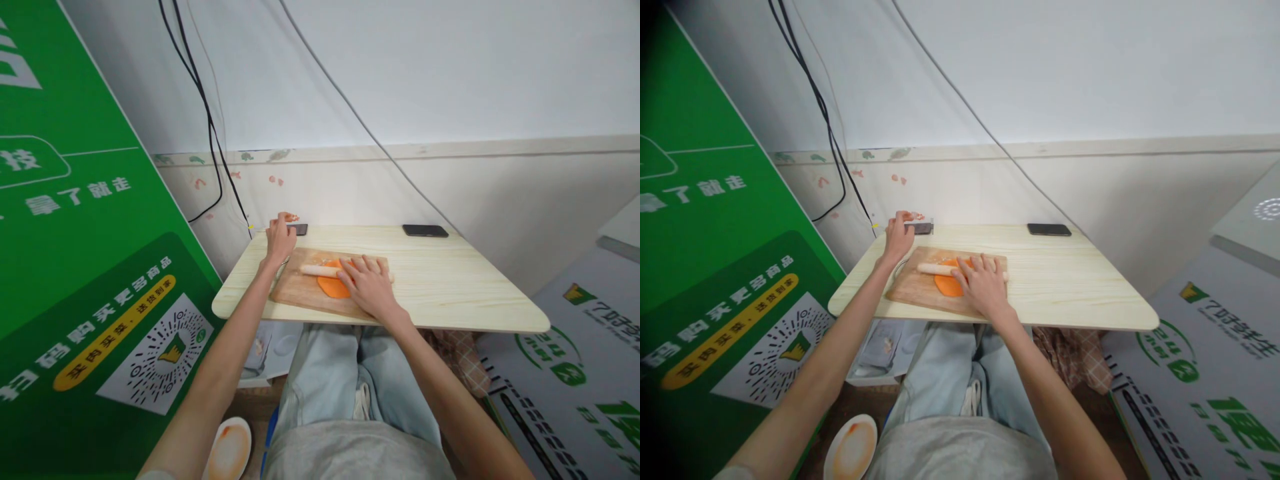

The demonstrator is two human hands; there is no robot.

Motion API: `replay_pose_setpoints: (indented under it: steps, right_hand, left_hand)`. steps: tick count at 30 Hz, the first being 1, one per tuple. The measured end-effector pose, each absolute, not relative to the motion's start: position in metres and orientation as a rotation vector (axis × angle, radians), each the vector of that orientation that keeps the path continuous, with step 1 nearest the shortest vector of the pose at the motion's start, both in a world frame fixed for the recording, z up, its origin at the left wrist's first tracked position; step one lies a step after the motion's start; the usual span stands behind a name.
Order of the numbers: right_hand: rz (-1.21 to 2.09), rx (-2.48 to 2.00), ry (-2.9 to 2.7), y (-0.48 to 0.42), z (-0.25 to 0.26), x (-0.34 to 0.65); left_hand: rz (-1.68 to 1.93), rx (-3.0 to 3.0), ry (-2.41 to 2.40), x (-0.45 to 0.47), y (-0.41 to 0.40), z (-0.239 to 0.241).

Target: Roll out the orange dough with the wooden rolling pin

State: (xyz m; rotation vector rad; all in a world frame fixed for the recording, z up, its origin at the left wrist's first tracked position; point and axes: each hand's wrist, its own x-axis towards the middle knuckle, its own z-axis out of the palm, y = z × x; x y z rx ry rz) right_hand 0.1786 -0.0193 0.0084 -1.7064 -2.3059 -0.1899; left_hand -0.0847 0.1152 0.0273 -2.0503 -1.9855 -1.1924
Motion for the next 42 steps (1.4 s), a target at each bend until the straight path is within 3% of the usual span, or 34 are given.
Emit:
replay_pose_setpoints:
  steps: [6, 12, 23, 31, 42]
  right_hand:
    - [-0.118, -1.772, -2.387, 0.018, 0.021, 0.182]
    - [-0.265, -1.605, -2.302, -0.021, 0.009, 0.181]
    - [-0.308, -1.437, -2.184, -0.1, -0.022, 0.178]
    - [-0.244, -1.475, -2.227, -0.08, -0.011, 0.18]
    - [-0.144, -1.675, -2.393, 0.019, 0.019, 0.185]
  left_hand:
    - [-0.915, -2.354, -1.84, -0.03, 0.067, 0.023]
    - [-0.608, -2.347, -1.832, 0.002, 0.031, 0.009]
    - [-0.668, -2.269, -1.832, -0.008, -0.04, -0.025]
    - [-0.643, -2.303, -1.876, -0.007, -0.024, -0.019]
    - [-0.418, -2.393, -2.044, 0.003, 0.057, 0.012]
